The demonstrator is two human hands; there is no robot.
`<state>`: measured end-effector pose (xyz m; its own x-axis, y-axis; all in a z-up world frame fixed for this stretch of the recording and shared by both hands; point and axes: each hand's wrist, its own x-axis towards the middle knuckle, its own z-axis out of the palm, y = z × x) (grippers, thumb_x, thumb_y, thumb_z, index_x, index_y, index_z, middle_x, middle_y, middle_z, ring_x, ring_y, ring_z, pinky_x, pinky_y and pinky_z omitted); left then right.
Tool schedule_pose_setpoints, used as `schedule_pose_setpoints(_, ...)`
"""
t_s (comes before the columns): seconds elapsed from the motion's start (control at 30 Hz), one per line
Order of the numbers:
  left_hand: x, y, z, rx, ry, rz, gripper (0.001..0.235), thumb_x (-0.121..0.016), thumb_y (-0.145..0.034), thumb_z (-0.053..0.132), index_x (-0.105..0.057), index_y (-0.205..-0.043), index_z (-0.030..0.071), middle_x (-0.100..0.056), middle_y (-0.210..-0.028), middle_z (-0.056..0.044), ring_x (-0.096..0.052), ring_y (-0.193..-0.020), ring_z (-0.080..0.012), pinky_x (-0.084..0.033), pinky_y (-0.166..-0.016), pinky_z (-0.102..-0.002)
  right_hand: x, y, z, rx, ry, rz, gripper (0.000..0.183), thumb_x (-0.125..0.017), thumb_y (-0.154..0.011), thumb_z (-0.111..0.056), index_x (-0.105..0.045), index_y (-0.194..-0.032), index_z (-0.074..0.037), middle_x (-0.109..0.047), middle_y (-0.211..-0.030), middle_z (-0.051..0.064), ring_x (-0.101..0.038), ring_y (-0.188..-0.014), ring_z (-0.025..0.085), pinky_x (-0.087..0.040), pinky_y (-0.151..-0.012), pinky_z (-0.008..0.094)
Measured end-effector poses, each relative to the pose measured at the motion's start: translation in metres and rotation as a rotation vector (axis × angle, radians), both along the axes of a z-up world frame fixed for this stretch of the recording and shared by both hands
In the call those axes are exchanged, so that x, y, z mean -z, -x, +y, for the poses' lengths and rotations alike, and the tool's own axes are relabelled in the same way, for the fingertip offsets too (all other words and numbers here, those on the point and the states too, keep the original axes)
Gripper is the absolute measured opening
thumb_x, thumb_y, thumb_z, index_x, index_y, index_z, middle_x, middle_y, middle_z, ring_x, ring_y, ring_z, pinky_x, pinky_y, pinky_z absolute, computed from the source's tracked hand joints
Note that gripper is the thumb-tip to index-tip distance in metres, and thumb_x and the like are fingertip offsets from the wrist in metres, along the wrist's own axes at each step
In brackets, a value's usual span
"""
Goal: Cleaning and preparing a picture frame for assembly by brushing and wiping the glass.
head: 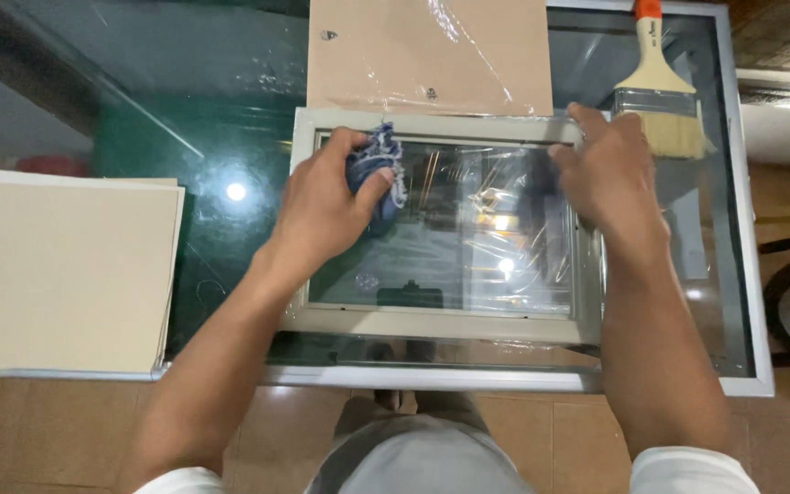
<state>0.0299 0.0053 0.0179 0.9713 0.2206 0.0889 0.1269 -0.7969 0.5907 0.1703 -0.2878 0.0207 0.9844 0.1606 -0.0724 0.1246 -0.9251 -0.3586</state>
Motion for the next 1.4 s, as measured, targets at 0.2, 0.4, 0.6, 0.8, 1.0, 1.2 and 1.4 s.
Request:
schedule_pose_setpoints(0.2,0.008,0.000,-0.029,0.030,0.586,-0.036,0.047,-0.070,-0.092,0.038,-0.051,-0.124,0.009,-0.072,-0.110,-0.024,-0.067,-0.109,-0.0502,-0.052,-0.085,-0.057,-0.032,0.096,0.068,-0.809,-0.556,0.052,0.092,-0.080,-0.084,-0.039,-0.037,-0.158,-0.006,-0.055,-0.136,0.029,-0.051,-0.129,0.048,-0.044,-0.104,0.056)
schedule_pose_setpoints(0.4,0.040,0.003,-0.012,0.285,1.052,-0.184,0.040,-0.078,-0.092,0.018,-0.052,-0.119,0.003,-0.056,-0.095,-0.004,-0.064,-0.086,-0.0140,-0.062,-0.067,-0.031,-0.008,0.100,0.078,-0.780,-0.678,-0.275,0.052,-0.072,-0.092,-0.010,-0.057,-0.141,0.000,-0.061,-0.128,0.020,-0.062,-0.120,0.043,-0.053,-0.098,0.051)
schedule_pose_setpoints(0.6,0.003,0.016,-0.009,0.444,0.842,-0.248,0.082,-0.095,-0.073,0.018,-0.053,-0.140,-0.001,-0.050,-0.144,-0.024,-0.056,-0.132,-0.0435,-0.059,-0.096,-0.051,0.011,0.098,0.069,-0.469,-0.953,-0.162,0.034,-0.083,-0.086,-0.017,-0.065,-0.109,0.001,-0.067,-0.093,0.014,-0.060,-0.079,0.017,-0.054,-0.072,0.034)
schedule_pose_setpoints(0.8,0.013,0.018,-0.011,0.483,0.779,-0.284,0.070,-0.094,-0.073,0.022,-0.061,-0.131,0.001,-0.075,-0.108,-0.022,-0.076,-0.098,-0.0353,-0.064,-0.076,-0.047,-0.003,0.100,0.078,-0.512,-0.902,-0.134,0.023,-0.074,-0.091,-0.023,-0.066,-0.076,-0.008,-0.054,-0.048,0.005,-0.038,-0.047,0.014,-0.039,-0.045,0.030)
schedule_pose_setpoints(1.0,0.027,0.016,-0.008,0.370,0.646,-0.238,0.055,-0.089,-0.078,0.040,-0.063,-0.117,0.012,-0.074,-0.079,-0.006,-0.077,-0.073,-0.0281,-0.059,-0.062,-0.037,-0.001,0.096,0.071,-0.434,-0.884,-0.128,0.032,-0.069,-0.094,-0.025,-0.061,-0.066,-0.011,-0.047,-0.041,0.003,-0.036,-0.040,0.010,-0.036,-0.038,0.025)
schedule_pose_setpoints(1.2,0.013,0.020,-0.015,0.447,0.514,-0.505,0.077,-0.095,-0.060,0.053,-0.067,-0.115,0.007,-0.070,-0.107,-0.011,-0.071,-0.080,-0.0265,-0.061,-0.064,-0.039,0.001,0.100,0.073,-0.485,-0.741,-0.283,0.034,-0.076,-0.091,-0.028,-0.060,-0.069,-0.008,-0.046,-0.043,0.012,-0.045,-0.035,0.028,-0.039,-0.038,0.031)
schedule_pose_setpoints(1.4,0.007,0.020,-0.019,0.498,0.664,-0.419,0.040,-0.085,-0.083,0.021,-0.071,-0.117,0.004,-0.075,-0.104,-0.014,-0.075,-0.090,-0.0356,-0.061,-0.074,-0.043,0.014,0.089,0.071,-0.551,-0.861,-0.312,0.038,-0.075,-0.090,-0.037,-0.059,-0.066,-0.011,-0.046,-0.043,0.005,-0.041,-0.035,0.024,-0.040,-0.039,0.033)
